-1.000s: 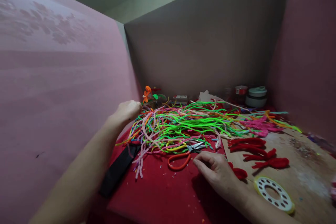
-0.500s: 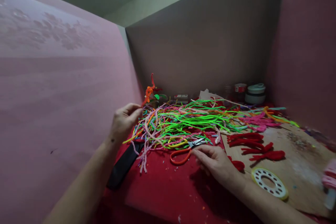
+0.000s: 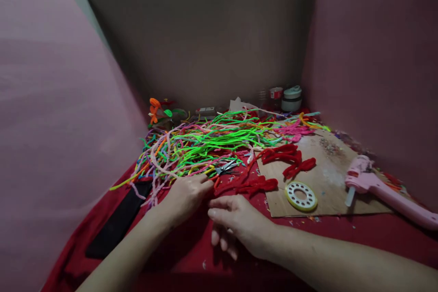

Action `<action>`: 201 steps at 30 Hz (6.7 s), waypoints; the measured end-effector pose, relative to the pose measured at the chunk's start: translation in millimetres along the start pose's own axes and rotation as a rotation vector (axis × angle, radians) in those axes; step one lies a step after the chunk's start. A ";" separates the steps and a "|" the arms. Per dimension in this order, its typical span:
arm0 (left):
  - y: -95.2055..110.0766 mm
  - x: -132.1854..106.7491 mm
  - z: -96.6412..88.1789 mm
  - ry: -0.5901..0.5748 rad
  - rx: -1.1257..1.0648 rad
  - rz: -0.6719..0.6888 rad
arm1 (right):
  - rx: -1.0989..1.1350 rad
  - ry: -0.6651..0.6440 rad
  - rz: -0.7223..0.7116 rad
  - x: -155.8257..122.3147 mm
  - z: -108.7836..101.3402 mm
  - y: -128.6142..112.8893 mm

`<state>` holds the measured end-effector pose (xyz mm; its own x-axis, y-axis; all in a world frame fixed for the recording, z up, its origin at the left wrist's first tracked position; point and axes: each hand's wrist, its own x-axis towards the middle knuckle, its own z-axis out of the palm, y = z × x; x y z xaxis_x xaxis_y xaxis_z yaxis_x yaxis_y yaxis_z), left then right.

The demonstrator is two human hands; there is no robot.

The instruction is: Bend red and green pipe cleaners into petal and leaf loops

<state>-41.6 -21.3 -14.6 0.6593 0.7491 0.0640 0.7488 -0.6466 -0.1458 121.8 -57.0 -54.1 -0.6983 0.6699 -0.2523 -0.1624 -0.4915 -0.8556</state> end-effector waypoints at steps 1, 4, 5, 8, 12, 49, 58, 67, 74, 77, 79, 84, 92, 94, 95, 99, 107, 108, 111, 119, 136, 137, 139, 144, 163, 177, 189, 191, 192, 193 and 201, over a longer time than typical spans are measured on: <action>0.5 0.6 -1.0 -0.029 0.008 -0.002 | -0.025 -0.001 0.017 0.5 0.4 -1.1; 3.0 0.7 0.3 -0.064 0.037 -0.020 | -0.054 -0.003 0.051 1.0 1.4 -4.0; 3.4 0.4 1.6 -0.067 0.048 -0.021 | -0.057 -0.003 0.061 1.1 1.5 -4.3; 3.1 -0.5 4.9 -0.073 0.067 -0.003 | -0.063 0.000 0.080 1.6 1.0 -3.5; 3.3 -1.3 5.5 -0.063 0.071 -0.008 | -0.056 -0.009 0.089 3.0 -0.5 -0.6; 27.2 -18.5 11.3 0.451 -0.072 -0.029 | 0.611 0.466 -0.442 -1.5 -26.3 -61.9; 30.1 -44.6 6.7 0.412 -0.141 -0.116 | 0.676 0.548 -0.643 -17.0 -55.1 -89.9; 14.3 -57.9 -11.0 0.343 -0.557 -0.387 | 0.514 0.512 -0.688 -25.6 -56.2 -88.8; 9.4 -57.8 -3.3 0.733 -1.360 -0.754 | 0.512 0.484 -0.635 -36.2 -48.6 -84.0; 17.9 -46.7 -1.3 0.994 -1.683 -0.704 | 0.521 0.513 -0.594 -40.8 -43.5 -79.4; 23.6 -38.9 -3.1 1.128 -1.847 -0.669 | 0.518 0.502 -0.580 -43.4 -40.3 -74.4; 35.9 -26.3 -16.5 1.175 -2.110 -0.531 | 0.520 0.436 -0.629 -51.3 -35.3 -60.9; 50.7 -21.9 -24.8 1.262 -2.007 -0.426 | 0.689 0.404 -0.709 -70.9 -24.9 -55.8; 49.3 -24.6 -24.9 1.299 -2.022 -0.423 | 0.730 0.410 -0.690 -70.9 -22.1 -55.4; 47.5 -26.1 -24.5 1.312 -2.035 -0.419 | 0.754 0.412 -0.671 -69.9 -21.2 -55.2; 36.8 -28.0 -19.6 1.340 -2.137 -0.428 | 0.858 0.355 -0.599 -60.7 -19.4 -56.1; 68.1 2.7 -13.0 1.381 -2.267 -0.546 | 0.894 0.310 -0.719 -45.3 -11.5 -66.6; 76.3 5.9 -11.9 1.300 -2.272 -0.535 | 0.882 0.312 -0.726 -44.7 -10.7 -67.0; 94.5 11.8 -9.6 1.018 -2.187 -0.504 | 0.847 0.330 -0.731 -42.3 -9.3 -65.7; 75.6 31.0 -24.5 0.640 -1.984 -0.493 | 0.725 0.308 -0.664 -26.2 -17.7 -64.8; 33.2 68.0 -13.9 0.528 -1.688 -0.416 | -0.032 0.450 -0.659 8.8 -51.8 -69.3; 33.0 67.7 -12.5 0.530 -1.693 -0.415 | -0.058 0.446 -0.658 8.0 -51.9 -68.1; 32.1 66.5 -11.1 0.541 -1.699 -0.404 | -0.093 0.438 -0.651 6.0 -50.6 -66.1; 28.3 63.2 -10.2 0.561 -1.763 -0.380 | -0.017 0.414 -0.606 3.2 -46.1 -63.4; -11.2 35.5 -21.1 -0.022 -0.748 -0.414 | 0.222 0.577 -0.666 4.4 -59.5 -66.4; -19.1 27.5 13.5 -0.009 -0.036 -0.294 | 0.334 0.577 -0.675 2.3 -66.5 -72.5; -23.8 19.7 10.2 0.102 -0.133 -0.185 | 0.363 0.698 -0.689 4.9 -70.2 -74.7; -19.2 19.7 9.1 0.119 -0.149 -0.150 | 0.358 0.718 -0.710 5.2 -71.2 -75.7; -16.8 20.0 8.4 0.132 -0.156 -0.123 | 0.356 0.720 -0.718 5.3 -71.6 -76.0; -14.5 20.6 7.7 0.146 -0.158 -0.100 | 0.353 0.719 -0.724 5.5 -71.9 -76.0; 0.4 25.4 2.9 0.211 0.096 -0.244 | 0.244 0.692 -0.709 6.2 -69.5 -72.1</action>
<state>-24.7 -2.1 -15.9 0.4683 0.8274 0.3100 0.8831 -0.4277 -0.1928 177.6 21.3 -25.4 0.1581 0.9874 0.0047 -0.5734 0.0956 -0.8137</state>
